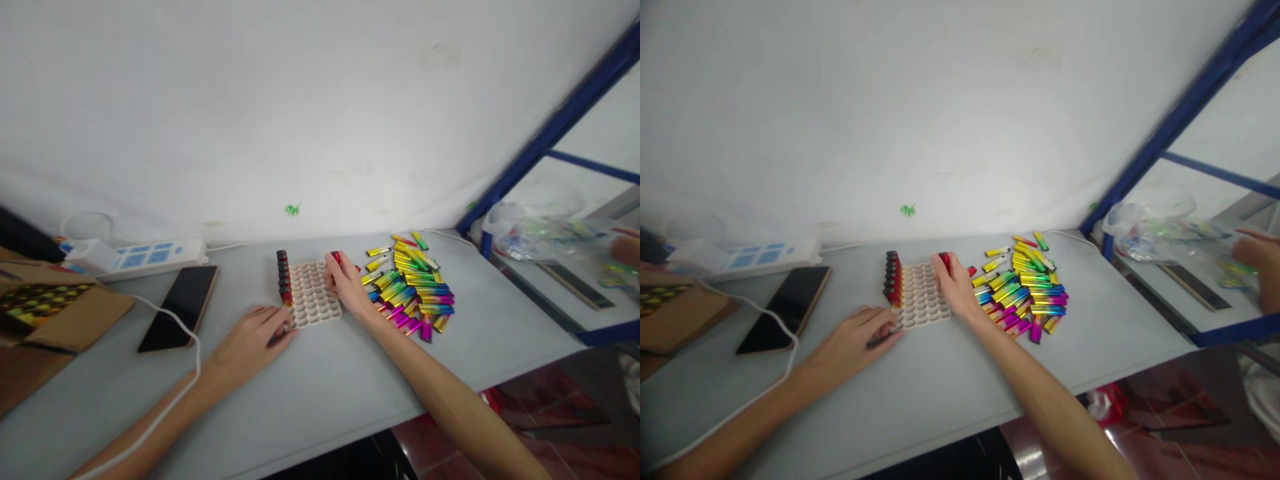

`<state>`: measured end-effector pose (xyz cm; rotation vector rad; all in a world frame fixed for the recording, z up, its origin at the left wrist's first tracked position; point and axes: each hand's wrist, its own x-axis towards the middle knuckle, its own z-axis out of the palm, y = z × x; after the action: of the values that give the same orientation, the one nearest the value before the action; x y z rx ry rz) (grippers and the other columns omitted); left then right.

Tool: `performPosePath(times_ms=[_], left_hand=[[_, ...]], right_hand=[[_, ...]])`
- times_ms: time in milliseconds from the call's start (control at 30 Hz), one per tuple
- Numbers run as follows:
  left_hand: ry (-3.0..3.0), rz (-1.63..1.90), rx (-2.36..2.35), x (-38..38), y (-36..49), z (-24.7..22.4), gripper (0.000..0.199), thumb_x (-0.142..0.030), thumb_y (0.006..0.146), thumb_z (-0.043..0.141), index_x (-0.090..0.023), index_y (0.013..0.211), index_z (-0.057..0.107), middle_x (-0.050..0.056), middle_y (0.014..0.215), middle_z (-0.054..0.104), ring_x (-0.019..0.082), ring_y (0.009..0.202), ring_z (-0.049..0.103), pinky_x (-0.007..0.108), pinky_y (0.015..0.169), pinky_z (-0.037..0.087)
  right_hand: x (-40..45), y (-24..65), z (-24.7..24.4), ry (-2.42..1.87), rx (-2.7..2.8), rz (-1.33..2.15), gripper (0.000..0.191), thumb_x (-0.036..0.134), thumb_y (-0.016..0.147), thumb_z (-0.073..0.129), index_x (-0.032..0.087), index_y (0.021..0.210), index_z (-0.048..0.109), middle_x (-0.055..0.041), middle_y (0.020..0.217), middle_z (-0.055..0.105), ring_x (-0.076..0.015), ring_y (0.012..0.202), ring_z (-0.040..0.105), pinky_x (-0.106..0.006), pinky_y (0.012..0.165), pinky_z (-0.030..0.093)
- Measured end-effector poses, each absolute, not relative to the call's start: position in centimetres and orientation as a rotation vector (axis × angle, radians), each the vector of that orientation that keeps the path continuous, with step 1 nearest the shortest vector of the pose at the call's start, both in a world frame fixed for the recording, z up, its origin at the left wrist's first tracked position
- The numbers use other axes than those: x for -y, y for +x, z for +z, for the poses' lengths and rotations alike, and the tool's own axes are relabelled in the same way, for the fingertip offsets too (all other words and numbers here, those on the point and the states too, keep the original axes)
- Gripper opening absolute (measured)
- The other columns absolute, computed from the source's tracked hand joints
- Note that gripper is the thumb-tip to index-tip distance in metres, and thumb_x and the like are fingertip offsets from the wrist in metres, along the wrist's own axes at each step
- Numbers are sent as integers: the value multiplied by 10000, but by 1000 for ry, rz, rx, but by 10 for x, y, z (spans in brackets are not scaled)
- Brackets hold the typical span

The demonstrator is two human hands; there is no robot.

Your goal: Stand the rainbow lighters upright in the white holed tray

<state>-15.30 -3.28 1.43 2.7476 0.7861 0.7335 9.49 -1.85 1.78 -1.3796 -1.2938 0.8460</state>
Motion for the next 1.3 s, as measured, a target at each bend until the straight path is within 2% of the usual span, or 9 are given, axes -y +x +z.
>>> performPosePath(times_ms=[100,167,200,333,400,600,900,1133,1300], left_hand=[[2696,719,-836,35,-154,18,195,-287,977,690,-248,885,522,-47,773,630,184,723,610,308,711,437],[2702,702,-835,35,-156,22,254,-308,967,699,-253,832,491,-46,760,609,183,719,596,311,708,430],[2709,683,-828,35,-156,23,276,-315,969,696,-254,807,480,-46,751,599,181,711,588,314,710,427],[2725,582,-849,31,-158,25,364,-377,976,708,-252,739,462,-50,696,562,174,666,568,325,710,421],[2732,525,-881,29,-159,23,412,-436,979,719,-252,719,458,-52,671,548,179,655,568,334,717,424],[2727,482,-951,27,-159,16,451,-504,1025,669,-244,707,482,-50,656,556,182,648,573,344,746,428],[2754,518,-916,24,-158,11,509,-604,1080,524,-238,727,547,-39,654,591,182,638,575,348,742,431],[2755,533,-892,22,-159,9,525,-604,1090,493,-235,721,549,-29,657,603,189,636,589,347,716,426],[2736,536,-908,20,-160,8,532,-607,1081,505,-241,694,518,-37,634,582,184,624,582,334,687,417]], right_hand=[[24,94,24,-1316,1492,673,408,627,1080,435,253,987,569,-34,958,683,-193,852,643,-326,787,535],[29,95,30,-1290,1660,436,409,611,1069,501,234,960,617,-93,1093,687,-234,1062,636,-364,947,515],[32,95,34,-1285,1734,356,424,606,1067,519,228,906,621,-96,1058,683,-237,1050,629,-360,945,504],[42,93,43,-1303,1932,444,504,564,1099,514,227,724,528,7,683,589,-150,640,539,-284,659,406],[46,91,44,-1304,1973,537,499,548,1104,524,220,728,540,20,636,595,-136,590,536,-270,615,366],[46,87,40,-1278,2128,567,358,480,1109,567,189,937,686,-24,757,720,-165,694,644,-252,660,403],[48,77,37,-1313,2251,501,225,394,1126,560,201,1090,669,-91,1046,781,-227,993,736,-305,857,517],[51,63,40,-1388,2425,46,325,452,1124,527,170,1116,689,-151,1105,758,-282,1107,698,-393,980,538],[50,52,43,-1546,2491,-78,411,481,1138,463,142,1179,692,-174,1158,765,-305,1107,703,-419,964,540]])
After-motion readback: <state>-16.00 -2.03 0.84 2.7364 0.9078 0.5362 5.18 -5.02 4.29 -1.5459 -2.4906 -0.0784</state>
